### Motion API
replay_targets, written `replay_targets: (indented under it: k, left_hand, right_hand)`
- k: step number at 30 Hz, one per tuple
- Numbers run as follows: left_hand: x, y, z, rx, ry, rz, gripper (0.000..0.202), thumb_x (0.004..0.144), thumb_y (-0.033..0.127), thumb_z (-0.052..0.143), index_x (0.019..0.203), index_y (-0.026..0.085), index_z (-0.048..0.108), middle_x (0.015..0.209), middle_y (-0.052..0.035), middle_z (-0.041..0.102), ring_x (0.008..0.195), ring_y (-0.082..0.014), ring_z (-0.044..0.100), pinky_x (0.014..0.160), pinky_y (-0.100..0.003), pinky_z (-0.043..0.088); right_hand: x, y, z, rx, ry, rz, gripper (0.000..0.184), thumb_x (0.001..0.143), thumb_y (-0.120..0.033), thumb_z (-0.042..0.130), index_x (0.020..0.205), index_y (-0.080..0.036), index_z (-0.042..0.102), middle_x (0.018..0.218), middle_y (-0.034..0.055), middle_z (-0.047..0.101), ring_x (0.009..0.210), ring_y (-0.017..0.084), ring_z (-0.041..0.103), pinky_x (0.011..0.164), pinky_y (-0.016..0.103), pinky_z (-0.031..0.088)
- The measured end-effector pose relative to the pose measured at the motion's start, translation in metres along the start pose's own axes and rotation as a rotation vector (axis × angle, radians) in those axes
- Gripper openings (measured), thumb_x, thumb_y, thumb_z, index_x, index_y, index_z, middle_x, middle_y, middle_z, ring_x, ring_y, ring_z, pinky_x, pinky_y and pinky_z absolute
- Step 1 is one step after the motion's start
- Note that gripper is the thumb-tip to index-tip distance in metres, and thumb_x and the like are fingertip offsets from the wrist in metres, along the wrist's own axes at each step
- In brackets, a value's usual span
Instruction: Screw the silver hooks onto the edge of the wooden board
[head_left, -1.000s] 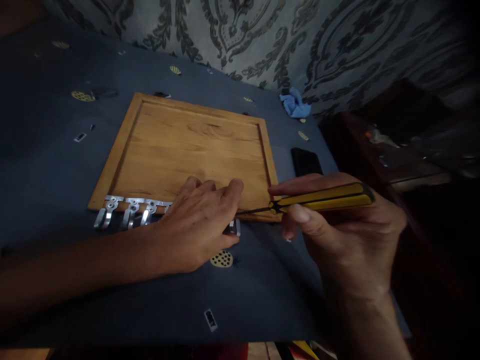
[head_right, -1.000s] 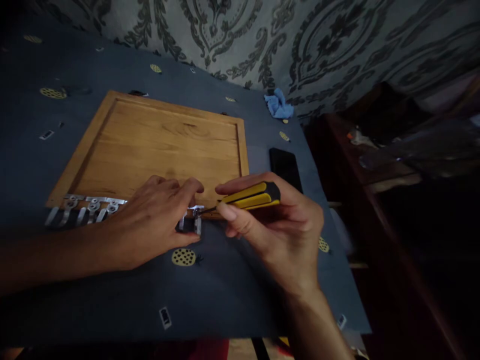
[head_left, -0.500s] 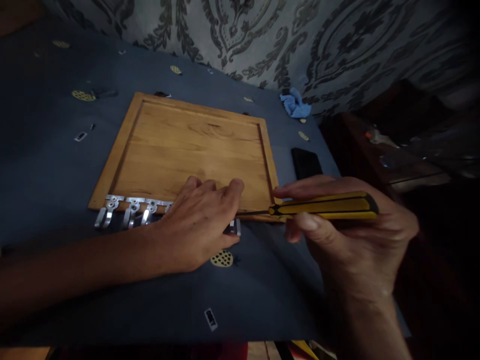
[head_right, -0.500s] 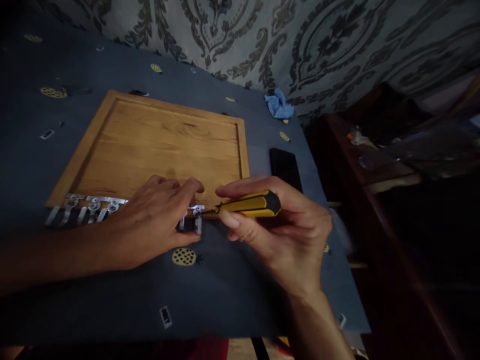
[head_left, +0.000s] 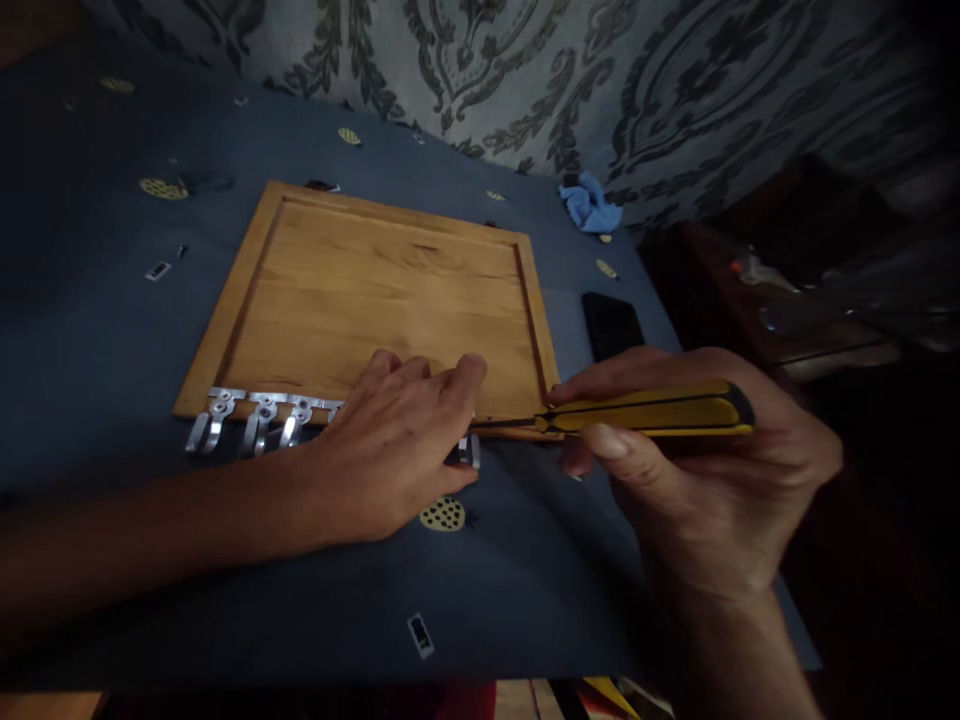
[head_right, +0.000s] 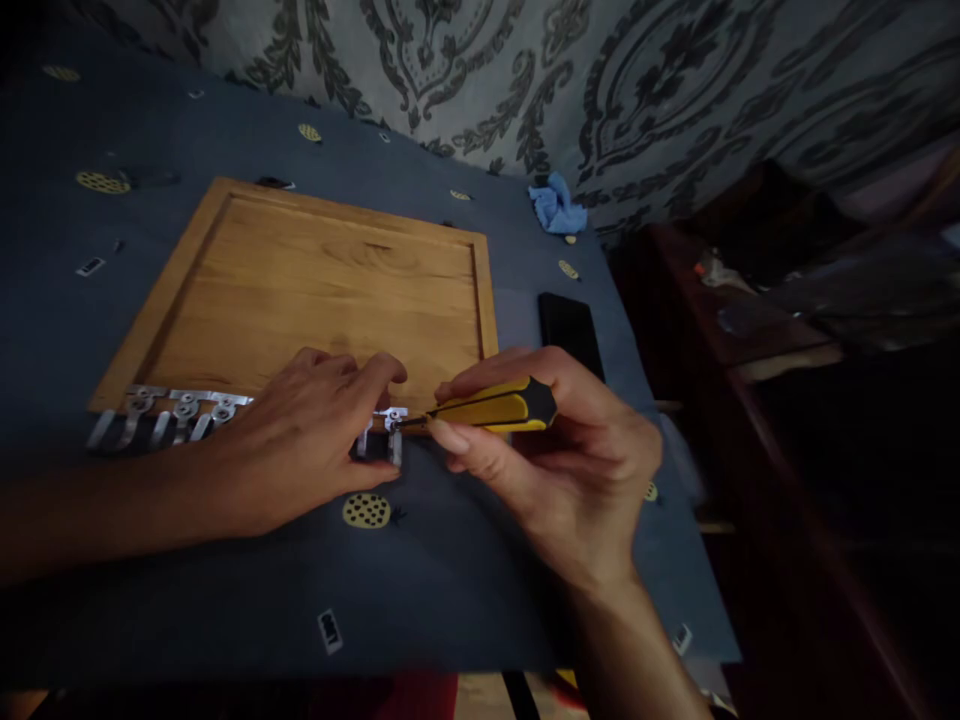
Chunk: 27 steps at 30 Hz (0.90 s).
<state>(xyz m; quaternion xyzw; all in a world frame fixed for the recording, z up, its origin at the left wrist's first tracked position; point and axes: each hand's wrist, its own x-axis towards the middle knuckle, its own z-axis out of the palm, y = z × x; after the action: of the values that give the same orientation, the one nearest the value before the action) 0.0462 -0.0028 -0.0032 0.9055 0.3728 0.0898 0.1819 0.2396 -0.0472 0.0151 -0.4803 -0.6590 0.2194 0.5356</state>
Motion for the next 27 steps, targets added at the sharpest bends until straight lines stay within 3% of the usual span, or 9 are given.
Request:
replay_targets:
  k: [3, 10, 13, 19, 23, 27]
  left_hand:
    - [-0.001, 0.0, -0.001, 0.003, -0.011, -0.007, 0.045, 0.086, 0.037, 0.078, 0.114, 0.018, 0.049, 0.1, -0.0073, 0.07, 0.099, -0.0315, 0.065, 0.087, -0.043, 0.043]
    - [0.001, 0.0, 0.0, -0.004, -0.022, -0.011, 0.051, 0.085, 0.04, 0.079, 0.119, 0.018, 0.048, 0.103, -0.0072, 0.071, 0.1, -0.032, 0.065, 0.09, -0.046, 0.044]
    - [0.001, -0.001, 0.0, -0.004, -0.027, -0.01, 0.048, 0.086, 0.04, 0.078, 0.116, 0.019, 0.048, 0.103, -0.007, 0.071, 0.099, -0.0311, 0.065, 0.09, -0.045, 0.044]
    - [0.0, 0.0, -0.001, -0.009, -0.004, 0.0, 0.044, 0.086, 0.037, 0.076, 0.116, 0.019, 0.049, 0.103, -0.0073, 0.071, 0.1, -0.0309, 0.065, 0.088, -0.044, 0.044]
    - [0.0, 0.0, -0.001, -0.009, -0.015, -0.012, 0.045, 0.085, 0.038, 0.077, 0.116, 0.019, 0.049, 0.102, -0.0073, 0.071, 0.1, -0.0314, 0.065, 0.089, -0.044, 0.044]
    - [-0.001, -0.001, -0.001, -0.012, -0.005, -0.004, 0.046, 0.086, 0.038, 0.077, 0.118, 0.018, 0.05, 0.102, -0.0078, 0.071, 0.1, -0.0316, 0.065, 0.089, -0.044, 0.043]
  right_hand:
    - [-0.001, 0.0, 0.001, 0.024, 0.009, 0.02, 0.013, 0.081, -0.031, 0.086, 0.086, -0.026, 0.074, 0.084, 0.0012, 0.076, 0.069, 0.018, 0.072, 0.054, 0.031, 0.056]
    - [0.002, -0.005, -0.006, 0.123, -0.096, 0.139, 0.02, 0.087, -0.03, 0.08, 0.107, -0.028, 0.078, 0.092, 0.0001, 0.079, 0.054, 0.012, 0.068, 0.05, 0.027, 0.057]
    - [0.002, -0.003, -0.003, 0.085, -0.053, 0.094, 0.01, 0.085, -0.028, 0.082, 0.094, -0.026, 0.078, 0.09, 0.0001, 0.078, 0.049, 0.01, 0.063, 0.046, 0.027, 0.054]
    - [-0.003, 0.004, 0.007, -0.037, 0.072, -0.049, 0.017, 0.079, -0.032, 0.087, 0.085, -0.027, 0.072, 0.076, -0.001, 0.07, 0.061, 0.017, 0.064, 0.052, 0.033, 0.05]
    - [-0.003, 0.002, 0.008, -0.071, 0.085, -0.026, 0.017, 0.082, -0.037, 0.085, 0.088, -0.026, 0.073, 0.079, -0.0014, 0.071, 0.055, 0.013, 0.062, 0.048, 0.031, 0.048]
    - [-0.001, -0.003, 0.004, -0.017, 0.019, 0.045, 0.014, 0.086, -0.035, 0.081, 0.097, -0.028, 0.078, 0.091, 0.0002, 0.075, 0.055, 0.012, 0.064, 0.049, 0.03, 0.054]
